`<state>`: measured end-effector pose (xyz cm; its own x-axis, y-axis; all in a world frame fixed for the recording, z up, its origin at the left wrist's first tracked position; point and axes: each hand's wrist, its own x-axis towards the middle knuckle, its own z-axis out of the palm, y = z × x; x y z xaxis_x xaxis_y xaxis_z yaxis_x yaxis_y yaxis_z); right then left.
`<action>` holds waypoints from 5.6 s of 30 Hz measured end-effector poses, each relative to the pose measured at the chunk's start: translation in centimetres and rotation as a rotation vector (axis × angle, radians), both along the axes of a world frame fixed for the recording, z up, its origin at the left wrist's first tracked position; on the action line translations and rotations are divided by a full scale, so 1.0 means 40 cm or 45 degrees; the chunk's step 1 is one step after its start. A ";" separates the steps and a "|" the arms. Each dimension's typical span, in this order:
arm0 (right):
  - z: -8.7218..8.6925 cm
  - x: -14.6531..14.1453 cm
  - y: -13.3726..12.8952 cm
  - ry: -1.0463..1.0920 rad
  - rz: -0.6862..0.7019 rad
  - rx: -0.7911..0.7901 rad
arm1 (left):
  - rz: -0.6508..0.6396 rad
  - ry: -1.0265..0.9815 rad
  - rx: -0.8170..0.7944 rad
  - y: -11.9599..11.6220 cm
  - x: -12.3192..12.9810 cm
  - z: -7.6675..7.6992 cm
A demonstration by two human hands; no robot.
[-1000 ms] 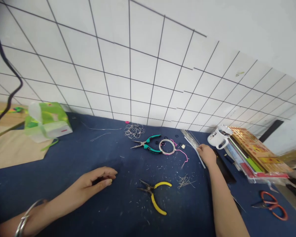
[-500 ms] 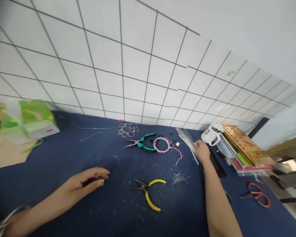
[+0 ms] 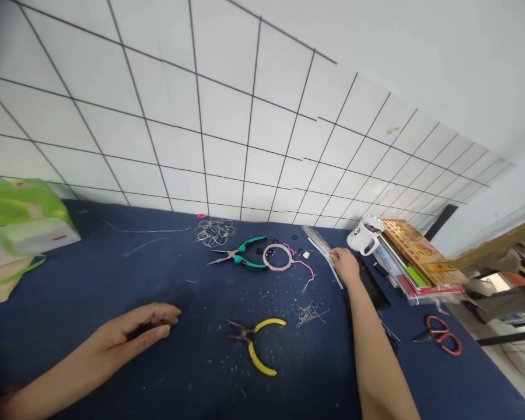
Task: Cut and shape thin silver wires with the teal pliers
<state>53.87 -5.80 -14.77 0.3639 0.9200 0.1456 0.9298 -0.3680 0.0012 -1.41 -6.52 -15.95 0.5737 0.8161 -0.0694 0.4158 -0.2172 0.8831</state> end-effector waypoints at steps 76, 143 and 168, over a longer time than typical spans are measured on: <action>0.172 -1.128 -0.214 1.279 1.006 0.495 | 0.002 -0.278 0.372 -0.136 -0.146 0.066; 0.060 -0.940 -0.288 2.338 0.295 0.539 | 0.075 -0.559 -0.307 -0.166 -0.121 0.065; 0.049 -0.966 -0.310 2.314 0.364 0.377 | -0.082 0.257 0.862 -0.186 -0.127 0.099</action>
<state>15.22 -18.18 -12.81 0.0958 0.9942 -0.0484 -0.2565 -0.0223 -0.9663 -6.50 -13.98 -12.00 0.6520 0.6824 0.3306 0.5251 -0.7208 0.4525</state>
